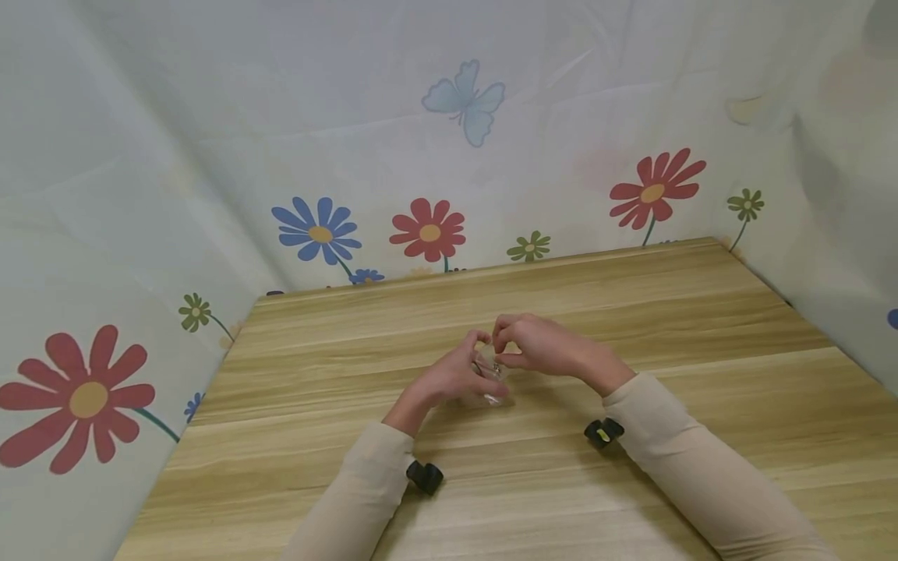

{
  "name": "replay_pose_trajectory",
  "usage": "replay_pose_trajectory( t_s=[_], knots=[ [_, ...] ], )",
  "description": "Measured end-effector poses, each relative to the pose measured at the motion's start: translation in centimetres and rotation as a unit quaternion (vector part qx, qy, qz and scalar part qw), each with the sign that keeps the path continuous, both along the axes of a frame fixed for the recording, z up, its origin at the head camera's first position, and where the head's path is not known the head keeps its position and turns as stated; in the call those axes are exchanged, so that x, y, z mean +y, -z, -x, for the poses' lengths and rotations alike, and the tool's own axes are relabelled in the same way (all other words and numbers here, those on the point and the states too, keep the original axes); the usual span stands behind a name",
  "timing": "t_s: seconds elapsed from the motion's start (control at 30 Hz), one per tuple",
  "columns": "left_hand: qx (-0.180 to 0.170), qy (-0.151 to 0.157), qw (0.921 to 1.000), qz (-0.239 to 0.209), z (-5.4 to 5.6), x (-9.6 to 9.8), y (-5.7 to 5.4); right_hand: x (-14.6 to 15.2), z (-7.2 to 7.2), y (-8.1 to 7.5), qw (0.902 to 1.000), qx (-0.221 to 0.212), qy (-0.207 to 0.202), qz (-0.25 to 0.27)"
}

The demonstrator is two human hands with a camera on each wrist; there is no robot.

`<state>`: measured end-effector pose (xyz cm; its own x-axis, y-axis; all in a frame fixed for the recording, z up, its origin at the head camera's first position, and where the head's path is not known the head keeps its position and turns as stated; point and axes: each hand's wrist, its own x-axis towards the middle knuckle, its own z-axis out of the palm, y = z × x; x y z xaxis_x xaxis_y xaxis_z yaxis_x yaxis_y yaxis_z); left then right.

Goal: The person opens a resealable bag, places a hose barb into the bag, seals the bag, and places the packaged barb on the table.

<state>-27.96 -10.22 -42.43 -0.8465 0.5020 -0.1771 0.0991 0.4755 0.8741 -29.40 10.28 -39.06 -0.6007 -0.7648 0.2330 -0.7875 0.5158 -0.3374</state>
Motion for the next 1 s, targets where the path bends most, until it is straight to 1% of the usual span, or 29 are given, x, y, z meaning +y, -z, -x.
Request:
replay_pose_trajectory(
  t_s=[0.2, 0.37, 0.5, 0.6, 0.77, 0.87, 1.0],
  knots=[
    [-0.003, -0.002, 1.0000, -0.005, -0.1, -0.1, 0.0, 0.4, -0.6, -0.7, 1.0000, -0.002, 0.001, -0.002],
    [0.006, -0.007, 0.9999, 0.013, -0.1, -0.2, 0.0, 0.8, -1.0, -1.1, 1.0000, 0.001, 0.006, -0.007],
    [0.010, -0.009, 0.9997, 0.020, -0.1, -0.4, 0.1, 1.1, -1.0, -1.2, 1.0000, 0.003, -0.003, -0.006],
    [0.011, -0.008, 0.9997, 0.019, -0.1, -0.4, 0.0, 1.4, -0.8, -1.2, 0.9997, -0.011, -0.022, -0.008],
    [0.008, -0.001, 1.0000, 0.000, 0.0, -0.5, 0.1, 1.5, -0.4, -1.0, 0.9965, -0.062, -0.049, -0.029],
    [0.002, 0.007, 0.9999, -0.016, 0.0, -0.5, 0.0, 1.3, -0.4, -0.9, 0.9940, -0.088, -0.053, -0.039],
    [-0.001, 0.008, 0.9998, -0.020, -0.1, -0.6, -0.3, 1.2, -0.2, -0.7, 0.9937, -0.093, -0.050, -0.036]
  ],
)
